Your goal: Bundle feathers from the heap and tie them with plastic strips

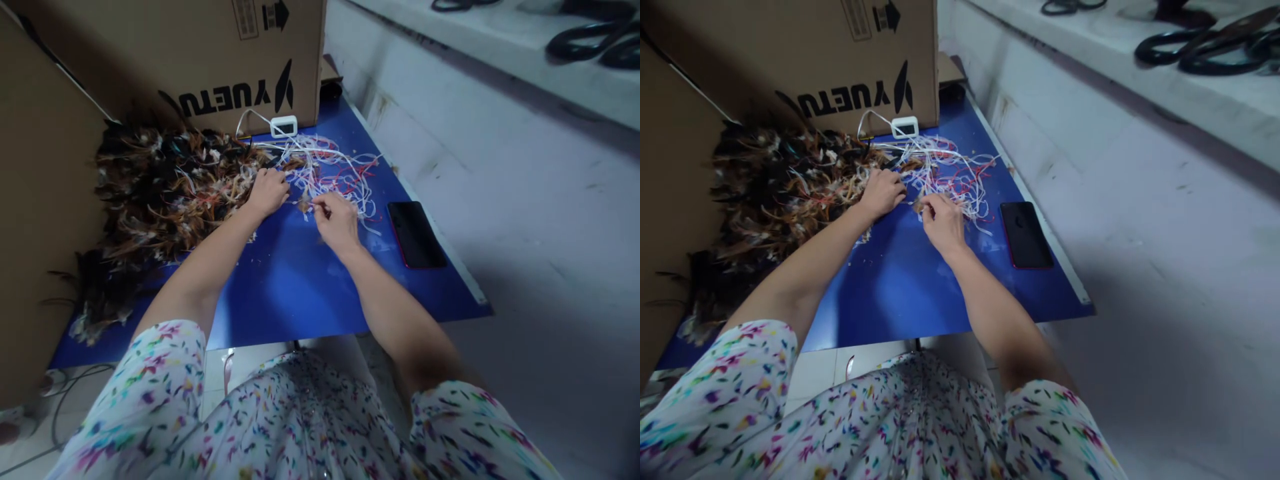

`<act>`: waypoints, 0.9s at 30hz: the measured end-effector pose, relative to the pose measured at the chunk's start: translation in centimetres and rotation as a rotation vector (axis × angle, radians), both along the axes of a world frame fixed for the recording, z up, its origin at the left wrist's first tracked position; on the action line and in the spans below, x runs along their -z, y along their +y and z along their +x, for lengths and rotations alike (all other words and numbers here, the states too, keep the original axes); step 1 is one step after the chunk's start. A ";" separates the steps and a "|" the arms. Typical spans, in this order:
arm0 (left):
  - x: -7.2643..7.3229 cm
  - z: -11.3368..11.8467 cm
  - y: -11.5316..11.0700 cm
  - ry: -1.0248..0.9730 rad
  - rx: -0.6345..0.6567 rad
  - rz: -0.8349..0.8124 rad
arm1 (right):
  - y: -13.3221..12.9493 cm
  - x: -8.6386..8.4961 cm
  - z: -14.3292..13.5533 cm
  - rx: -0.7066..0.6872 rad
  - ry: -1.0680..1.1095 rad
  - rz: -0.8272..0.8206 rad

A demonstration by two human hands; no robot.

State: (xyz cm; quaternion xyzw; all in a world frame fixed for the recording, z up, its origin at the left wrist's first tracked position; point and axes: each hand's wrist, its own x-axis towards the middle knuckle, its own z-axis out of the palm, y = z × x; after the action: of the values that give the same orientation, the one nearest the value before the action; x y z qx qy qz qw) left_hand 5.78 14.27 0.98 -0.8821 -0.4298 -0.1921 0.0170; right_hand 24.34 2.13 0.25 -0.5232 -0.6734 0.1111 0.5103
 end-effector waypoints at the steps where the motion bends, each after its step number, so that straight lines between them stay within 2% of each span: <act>1: 0.2 0.1 0.3 -0.010 -0.014 -0.004 | 0.0 0.0 0.0 0.000 -0.004 0.001; 4: 0.0 0.2 1.1 -0.136 -0.102 -0.039 | 0.1 0.0 0.2 -0.005 -0.005 0.016; 8: -1.6 -0.1 1.3 -0.510 -0.207 -0.131 | 0.3 -0.1 0.3 0.019 0.021 0.013; 11: -3.5 -0.3 -0.7 -0.843 -0.148 -0.382 | 0.4 -0.2 0.2 -0.022 0.116 -0.020; 13: -4.7 -0.3 -2.8 -0.978 -0.105 -0.556 | 0.5 -0.3 0.0 -0.083 0.197 -0.061; 16: -6.0 -0.2 -6.3 -1.069 -0.123 -0.730 | 0.5 -0.1 -0.4 -0.187 0.283 -0.125; 18: -6.4 -0.1 -8.1 -1.106 -0.124 -0.798 | 0.4 0.1 -0.7 -0.254 0.312 -0.157; 22: -6.1 -0.3 -10.2 -1.120 -0.133 -0.873 | 0.1 0.2 -1.3 -0.391 0.333 -0.232; 27: -5.2 -0.5 -11.3 -1.171 -0.175 -0.900 | -0.5 -0.3 -1.8 -0.493 0.393 -0.392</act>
State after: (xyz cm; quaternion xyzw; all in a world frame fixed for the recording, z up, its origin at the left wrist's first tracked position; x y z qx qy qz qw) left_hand 5.29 2.93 6.17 -0.5195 -0.4744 -0.4340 -0.5628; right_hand 22.52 1.59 0.53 -0.4020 -0.6341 0.4561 0.4779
